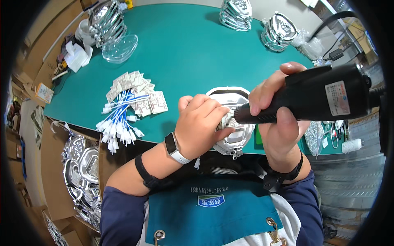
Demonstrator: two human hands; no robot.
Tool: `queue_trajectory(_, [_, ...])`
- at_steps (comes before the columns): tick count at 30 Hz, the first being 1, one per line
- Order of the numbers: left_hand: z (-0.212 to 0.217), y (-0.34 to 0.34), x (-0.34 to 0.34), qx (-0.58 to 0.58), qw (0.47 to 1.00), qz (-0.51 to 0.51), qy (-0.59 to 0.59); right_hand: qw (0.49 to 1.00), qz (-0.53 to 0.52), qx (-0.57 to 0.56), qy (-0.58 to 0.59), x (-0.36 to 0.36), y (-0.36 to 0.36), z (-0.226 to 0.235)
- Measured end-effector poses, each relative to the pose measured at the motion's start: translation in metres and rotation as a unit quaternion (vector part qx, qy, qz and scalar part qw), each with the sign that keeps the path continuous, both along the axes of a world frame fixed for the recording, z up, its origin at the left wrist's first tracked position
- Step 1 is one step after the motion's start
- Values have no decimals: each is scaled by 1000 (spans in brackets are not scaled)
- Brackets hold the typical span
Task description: The worker is assembling and securing internal metal and electrical components into polished metal housings using a power screwdriver.
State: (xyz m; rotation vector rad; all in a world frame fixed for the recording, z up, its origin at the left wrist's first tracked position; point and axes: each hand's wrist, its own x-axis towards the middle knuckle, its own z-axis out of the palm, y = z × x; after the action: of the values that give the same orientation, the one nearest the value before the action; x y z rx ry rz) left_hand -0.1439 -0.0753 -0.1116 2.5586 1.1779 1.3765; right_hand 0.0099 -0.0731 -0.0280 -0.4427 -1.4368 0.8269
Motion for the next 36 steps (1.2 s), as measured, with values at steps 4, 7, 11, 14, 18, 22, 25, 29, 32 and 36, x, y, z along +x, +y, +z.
queue_trajectory(4, [6, -3, -2, -16, 999, 13, 44, 989, 56, 61, 122, 29, -16, 11])
queue_trajectory(7, [22, -4, 2, -27, 997, 3, 79, 986, -6, 120, 120, 77, -16, 8])
queue_trajectory(11, [32, 3, 7, -57, 989, -10, 134, 985, -141, 76, 65, 125, 2, -21])
queue_trajectory(14, [45, 5, 5, -86, 982, -39, 163, 981, -182, 26, 64, 137, 10, -29])
queue_trajectory(18, [73, 8, -9, -181, 974, -86, 104, 979, -190, -9, 77, 148, 15, -34])
queue_trajectory(22, [94, 5, -66, -530, 778, -212, -262, 979, -171, -37, 104, 158, 18, -37])
queue_trajectory(25, [101, -10, -142, -473, 834, -86, -270, 989, -118, -27, 81, 165, 23, -41])
queue_trajectory(29, [107, -81, -331, -327, 913, 68, -233, 1000, -10, -6, 28, 173, 34, -36])
queue_trajectory(32, [60, -145, -489, -380, 864, 179, -278, 999, 16, -11, 26, 171, 36, -39])
queue_trajectory(36, [27, -201, -555, -441, 770, 328, -323, 1000, 28, -2, 6, 174, 33, -38])
